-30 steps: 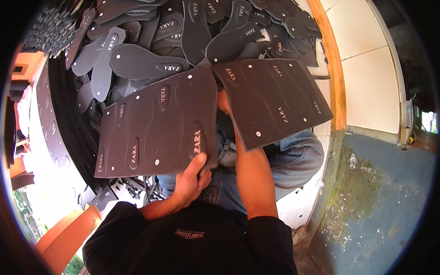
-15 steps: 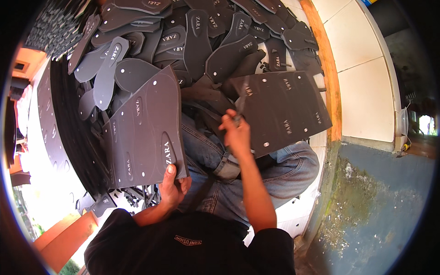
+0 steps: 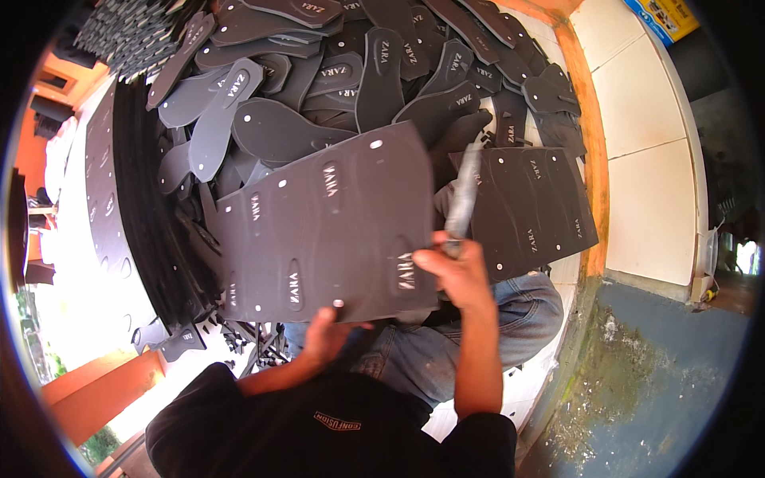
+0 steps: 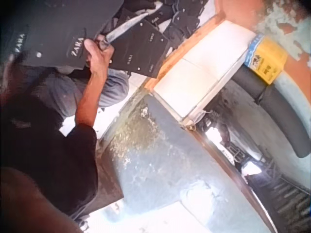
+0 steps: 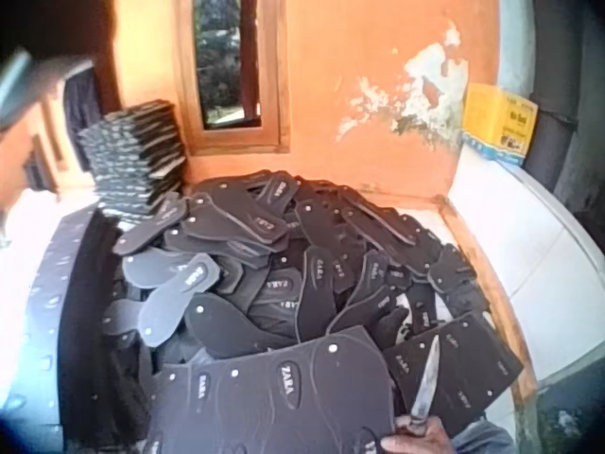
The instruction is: The person uses a knife to cut individual shoe insoles from a larger sheet of black rubber material, following the printed outlines on the sheet while holding it with their hands.
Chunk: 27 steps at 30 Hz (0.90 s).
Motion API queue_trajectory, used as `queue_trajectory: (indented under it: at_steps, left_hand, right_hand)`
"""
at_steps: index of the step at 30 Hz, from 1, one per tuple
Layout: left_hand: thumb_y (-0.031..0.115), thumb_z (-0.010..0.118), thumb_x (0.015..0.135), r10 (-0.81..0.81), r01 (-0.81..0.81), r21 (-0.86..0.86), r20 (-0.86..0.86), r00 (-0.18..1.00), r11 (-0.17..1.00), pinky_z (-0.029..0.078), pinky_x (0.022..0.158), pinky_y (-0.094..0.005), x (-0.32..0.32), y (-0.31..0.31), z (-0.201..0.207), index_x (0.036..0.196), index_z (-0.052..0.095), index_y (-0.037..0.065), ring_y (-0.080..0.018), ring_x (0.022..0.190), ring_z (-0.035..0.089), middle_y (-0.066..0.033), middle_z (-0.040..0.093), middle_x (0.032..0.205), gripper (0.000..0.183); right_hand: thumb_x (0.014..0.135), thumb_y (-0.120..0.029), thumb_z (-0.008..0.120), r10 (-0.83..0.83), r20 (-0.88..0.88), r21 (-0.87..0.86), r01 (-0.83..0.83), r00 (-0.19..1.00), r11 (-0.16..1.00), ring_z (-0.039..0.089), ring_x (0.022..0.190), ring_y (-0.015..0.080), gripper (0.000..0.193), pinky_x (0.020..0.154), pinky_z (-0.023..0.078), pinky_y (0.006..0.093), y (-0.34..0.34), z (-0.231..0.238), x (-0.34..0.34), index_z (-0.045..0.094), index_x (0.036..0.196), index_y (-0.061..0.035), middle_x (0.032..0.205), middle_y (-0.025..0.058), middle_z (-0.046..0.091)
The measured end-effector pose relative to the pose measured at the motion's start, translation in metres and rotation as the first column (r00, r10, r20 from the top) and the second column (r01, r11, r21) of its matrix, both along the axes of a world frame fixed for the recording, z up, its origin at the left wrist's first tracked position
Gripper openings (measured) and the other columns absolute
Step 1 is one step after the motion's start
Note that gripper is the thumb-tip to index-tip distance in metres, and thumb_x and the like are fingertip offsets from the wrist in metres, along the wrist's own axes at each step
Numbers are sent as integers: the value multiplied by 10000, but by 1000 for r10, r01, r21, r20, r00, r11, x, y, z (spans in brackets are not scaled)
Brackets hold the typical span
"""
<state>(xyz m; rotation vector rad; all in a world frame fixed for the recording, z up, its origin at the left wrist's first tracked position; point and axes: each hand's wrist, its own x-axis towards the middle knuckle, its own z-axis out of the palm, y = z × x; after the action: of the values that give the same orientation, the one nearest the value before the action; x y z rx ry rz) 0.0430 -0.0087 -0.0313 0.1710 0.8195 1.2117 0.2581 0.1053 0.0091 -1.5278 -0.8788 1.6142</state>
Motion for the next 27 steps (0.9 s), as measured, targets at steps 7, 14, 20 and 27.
queue_trajectory:
  at_steps: [7, 14, 20, 27]
  left_hand:
    - [318, 519, 877, 318, -304, 133, -106, 942, 943, 385, 997, -402, -121, 9, 35, 1341, 352, -4, -247, 1173, 489, -132, 492, 1282, 589]
    - [80, 574, 855, 180, -134, 192, -249, 952, 972, 414, 975, -362, -139, 14, 7, 1295, 403, -51, -234, 1098, 552, -145, 542, 1224, 490]
    - [81, 594, 847, 147, -135, 70, -223, 964, 988, 449, 943, -351, -135, -6, -12, 1304, 385, -32, -220, 1062, 569, -125, 563, 1184, 515]
    - [109, 606, 817, 3, -4, -6, -245, 969, 1000, 458, 909, -323, -145, -7, -16, 1237, 466, 0, -197, 994, 588, -95, 582, 1128, 456]
  right_hand:
    - [718, -191, 725, -169, -58, 144, 176, 984, 974, 436, 439, 59, 377, 366, 307, 178, -4, 39, 114, 536, 989, -10, 621, -7, 516]
    - [848, -420, 611, -287, 824, 104, 368, 488, 924, 528, 420, 143, 460, 350, 358, 278, -8, -54, 230, 572, 676, 6, 529, 47, 535]
    - [810, -351, 686, -570, 401, -102, 653, 718, 751, 569, 458, 190, 373, 335, 368, 273, -15, -84, 267, 550, 891, -13, 631, 70, 541]
    - [791, -198, 708, -708, 88, 231, 677, 701, 699, 471, 497, 114, 207, 416, 377, 231, 1, -41, 250, 561, 853, -67, 643, 18, 504]
